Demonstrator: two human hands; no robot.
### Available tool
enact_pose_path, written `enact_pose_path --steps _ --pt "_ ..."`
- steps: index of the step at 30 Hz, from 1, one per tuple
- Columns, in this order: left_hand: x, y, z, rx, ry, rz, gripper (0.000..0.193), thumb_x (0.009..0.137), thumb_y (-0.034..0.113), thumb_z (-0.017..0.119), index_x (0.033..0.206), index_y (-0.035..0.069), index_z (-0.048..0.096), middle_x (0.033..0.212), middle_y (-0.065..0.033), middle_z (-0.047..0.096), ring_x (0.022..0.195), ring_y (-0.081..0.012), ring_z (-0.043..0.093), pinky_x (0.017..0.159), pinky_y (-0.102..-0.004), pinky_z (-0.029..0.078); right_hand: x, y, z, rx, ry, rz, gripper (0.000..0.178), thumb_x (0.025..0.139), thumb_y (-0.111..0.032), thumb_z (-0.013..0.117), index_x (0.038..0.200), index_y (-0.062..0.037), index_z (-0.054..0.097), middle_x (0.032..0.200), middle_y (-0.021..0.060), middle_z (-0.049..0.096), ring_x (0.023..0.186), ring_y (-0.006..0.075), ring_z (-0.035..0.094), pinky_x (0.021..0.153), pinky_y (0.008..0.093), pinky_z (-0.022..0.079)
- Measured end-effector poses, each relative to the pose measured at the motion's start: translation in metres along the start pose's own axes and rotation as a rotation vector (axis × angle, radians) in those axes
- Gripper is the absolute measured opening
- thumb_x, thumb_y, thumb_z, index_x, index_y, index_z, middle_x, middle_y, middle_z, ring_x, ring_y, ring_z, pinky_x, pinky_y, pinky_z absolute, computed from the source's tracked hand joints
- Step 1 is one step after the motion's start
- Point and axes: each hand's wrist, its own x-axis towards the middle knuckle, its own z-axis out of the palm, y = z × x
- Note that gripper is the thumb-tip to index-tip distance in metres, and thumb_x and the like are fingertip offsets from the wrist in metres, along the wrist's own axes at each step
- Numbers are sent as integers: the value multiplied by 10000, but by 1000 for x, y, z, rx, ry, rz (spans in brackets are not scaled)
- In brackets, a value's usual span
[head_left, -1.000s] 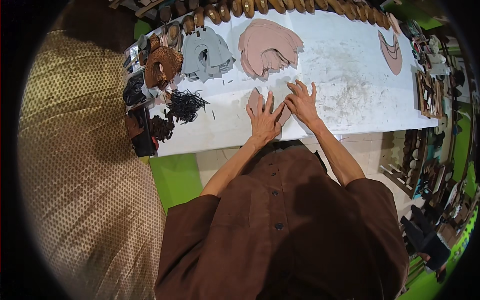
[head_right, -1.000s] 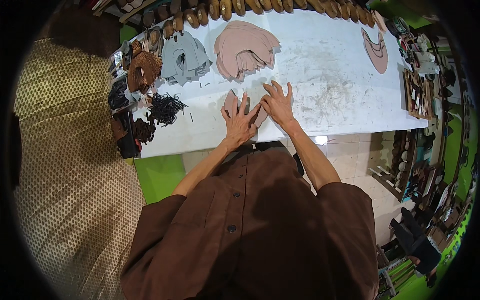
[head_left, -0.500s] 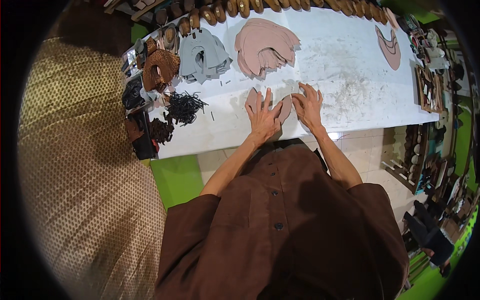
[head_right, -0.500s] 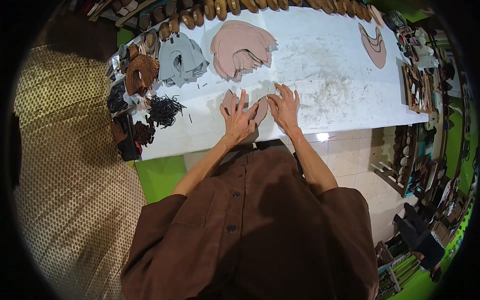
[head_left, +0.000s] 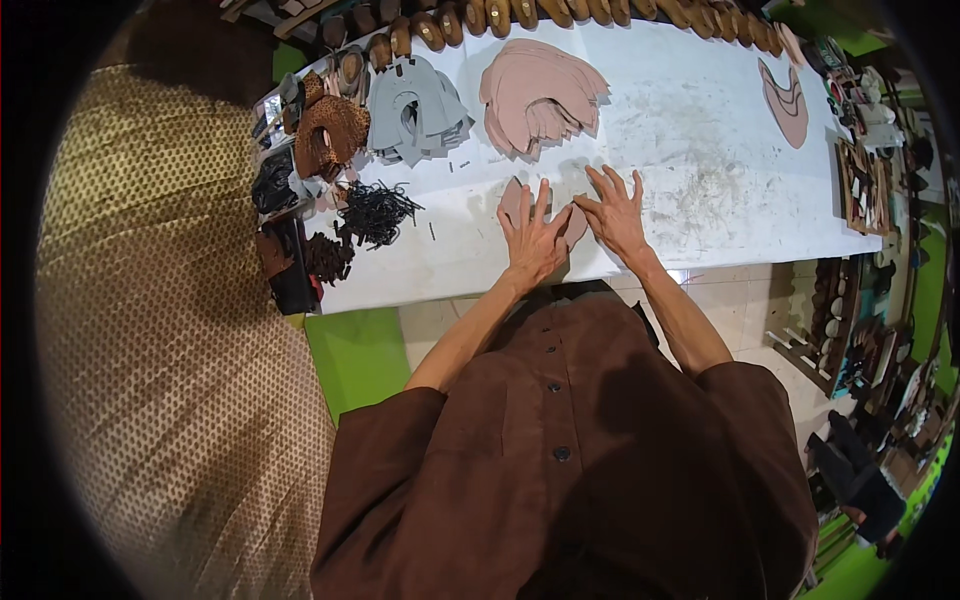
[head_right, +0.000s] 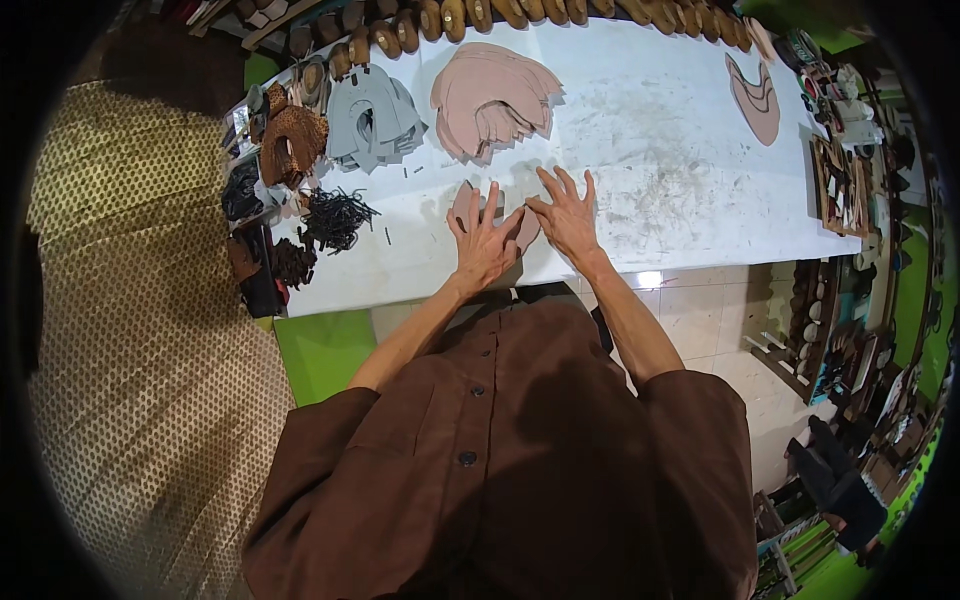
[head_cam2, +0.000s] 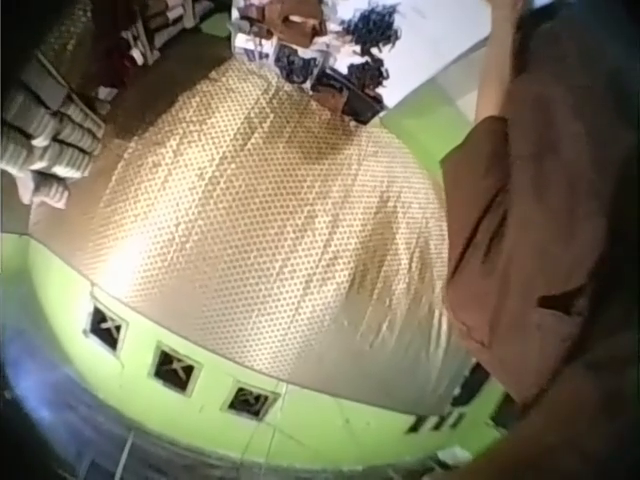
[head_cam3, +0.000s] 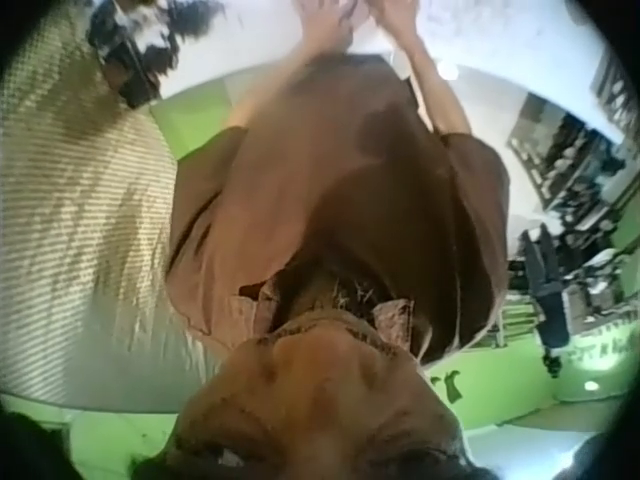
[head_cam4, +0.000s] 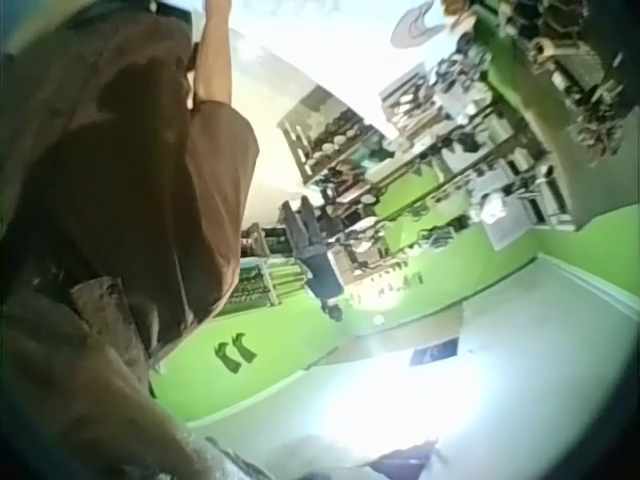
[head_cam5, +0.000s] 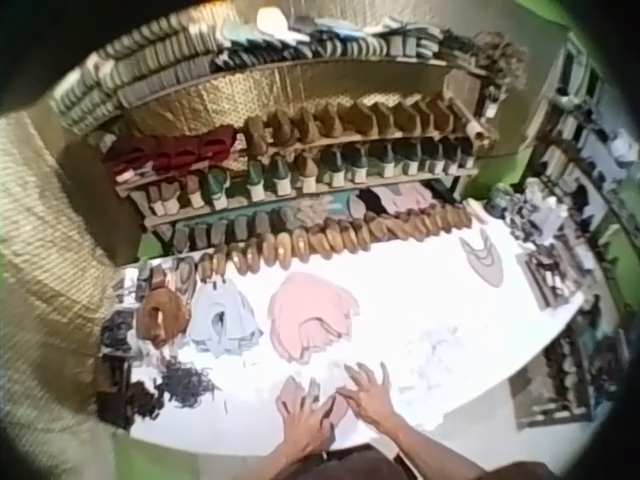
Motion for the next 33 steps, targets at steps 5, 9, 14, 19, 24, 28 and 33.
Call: enact_pose_path --steps 5,9,14,19,24,28,33 --pt "-4 4 1 13 60 7 634 848 262 675 1481 258 633 1773 -180 190 1580 -483 218 1142 -821 153 -4 0 4 -26 17 -33 250 938 -240 745 1176 -252 822 1638 35 471 1549 298 358 1259 679 119" --pt "-5 2 1 -14 66 4 664 845 245 695 1502 278 613 1775 -183 183 1590 -484 200 1127 -837 151 -5 2 3 -12 -7 -25 327 956 -252 737 1281 -243 773 1648 48 457 1544 302 364 1253 687 122" --pt "-9 -8 -4 -130 46 -5 716 863 259 725 1550 375 561 1787 -179 159 1614 -477 149 1118 -851 121 -1 1 4 72 130 94 394 981 -256 717 1372 -212 708 1638 73 462 1525 318 389 1240 696 137" --pt "-11 -27 -12 -95 145 -168 595 906 325 740 1492 308 633 1768 -189 229 1629 -441 142 1137 -836 99 -3 14 6 77 149 204 371 1012 -259 689 1376 -191 696 1630 99 463 1515 333 401 1226 720 131" --pt "-9 -80 -20 -132 306 -393 352 932 302 677 1256 215 786 1782 -173 215 1632 -439 135 1163 -821 54 -8 29 8 21 206 300 346 1037 -263 672 1372 -176 689 1619 110 466 1518 355 388 1220 737 114" --pt "2 -112 -29 -74 365 -449 303 954 303 664 1203 195 799 1748 -164 292 1609 -426 189 1167 -800 56 -10 32 6 8 226 284 347 1028 -259 689 1365 -177 692 1621 109 463 1516 352 394 1226 736 109" --pt "19 -130 -36 129 464 -467 277 999 379 680 1164 202 814 1467 -93 522 1436 -333 370 1115 -705 193 -5 26 8 5 231 276 361 1018 -299 696 1364 -197 696 1631 81 456 1514 328 405 1221 744 110"
